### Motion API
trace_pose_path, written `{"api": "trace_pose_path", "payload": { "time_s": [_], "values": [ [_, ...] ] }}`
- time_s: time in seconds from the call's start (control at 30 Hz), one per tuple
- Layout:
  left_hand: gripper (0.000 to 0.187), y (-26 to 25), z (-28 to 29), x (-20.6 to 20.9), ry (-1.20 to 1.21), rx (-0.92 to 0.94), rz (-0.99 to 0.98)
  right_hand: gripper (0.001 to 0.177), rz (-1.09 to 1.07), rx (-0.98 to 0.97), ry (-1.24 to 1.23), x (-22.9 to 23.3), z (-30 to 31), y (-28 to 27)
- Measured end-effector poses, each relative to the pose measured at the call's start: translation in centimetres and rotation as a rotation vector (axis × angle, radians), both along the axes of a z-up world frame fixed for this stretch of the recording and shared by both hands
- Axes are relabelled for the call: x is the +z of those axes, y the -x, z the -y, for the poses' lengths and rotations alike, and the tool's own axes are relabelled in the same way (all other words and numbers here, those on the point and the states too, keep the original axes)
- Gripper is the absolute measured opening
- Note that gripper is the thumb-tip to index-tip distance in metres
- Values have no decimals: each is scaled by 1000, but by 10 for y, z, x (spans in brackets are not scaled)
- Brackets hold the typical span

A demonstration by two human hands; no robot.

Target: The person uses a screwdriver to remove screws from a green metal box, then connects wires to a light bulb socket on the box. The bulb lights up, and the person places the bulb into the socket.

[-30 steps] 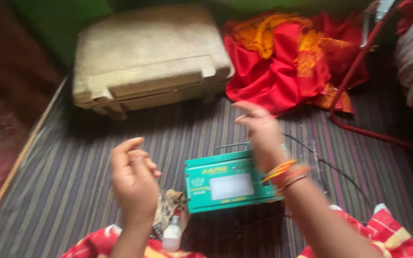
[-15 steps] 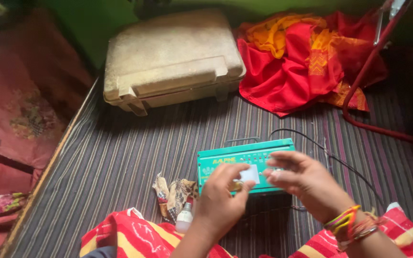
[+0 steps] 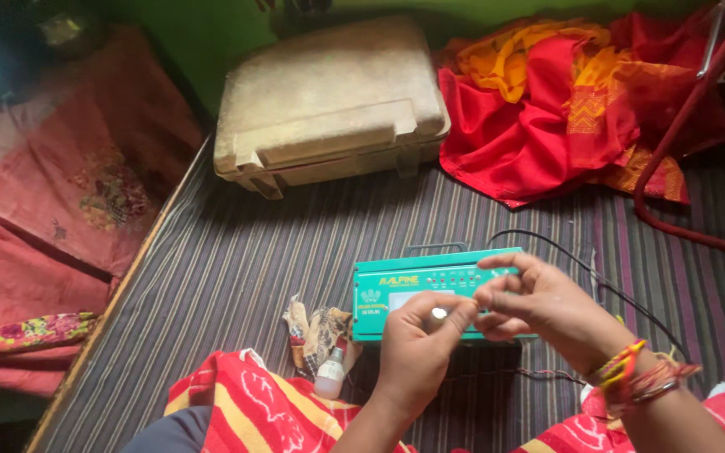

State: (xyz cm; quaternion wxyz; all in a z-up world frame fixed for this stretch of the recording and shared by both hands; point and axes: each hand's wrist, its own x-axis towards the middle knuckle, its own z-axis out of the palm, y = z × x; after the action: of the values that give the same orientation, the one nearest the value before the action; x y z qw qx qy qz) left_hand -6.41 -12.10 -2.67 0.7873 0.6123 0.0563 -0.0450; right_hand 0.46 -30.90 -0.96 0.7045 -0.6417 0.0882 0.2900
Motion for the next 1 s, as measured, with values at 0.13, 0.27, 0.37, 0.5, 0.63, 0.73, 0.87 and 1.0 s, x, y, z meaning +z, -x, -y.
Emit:
{"api": "trace_pose_path", "payload": {
  "time_s": [0.13, 0.27, 0.37, 0.5, 0.63, 0.73, 0.87, 1.0],
  "values": [
    [13, -14, 2, -4, -171, 186, -25, 94, 700, 154, 785, -1, 20, -12],
    [14, -24, -4, -12, -100, 193, -47, 161, 462, 479, 748, 0, 42, -14],
    [13, -23, -5, -13, -103, 200, -73, 161, 418, 501, 697, -6, 37, -14],
    [10, -26, 1, -7, -94, 172, -51, 141, 455, 441, 563, -6, 37, -15],
    [11, -36, 7, -3, -132, 123, -78, 129, 442, 379, 555, -4, 35, -16],
    [13, -50, 17, -4, -166, 106, -42, 124, 428, 357, 542, -4, 33, -15],
    [11, -70, 30, -4, -182, 65, 34, 125, 408, 346, 498, -6, 35, -16],
    [14, -87, 39, -1, -424, 39, 54, 128, 401, 324, 486, -10, 37, -15]
  ]
}}
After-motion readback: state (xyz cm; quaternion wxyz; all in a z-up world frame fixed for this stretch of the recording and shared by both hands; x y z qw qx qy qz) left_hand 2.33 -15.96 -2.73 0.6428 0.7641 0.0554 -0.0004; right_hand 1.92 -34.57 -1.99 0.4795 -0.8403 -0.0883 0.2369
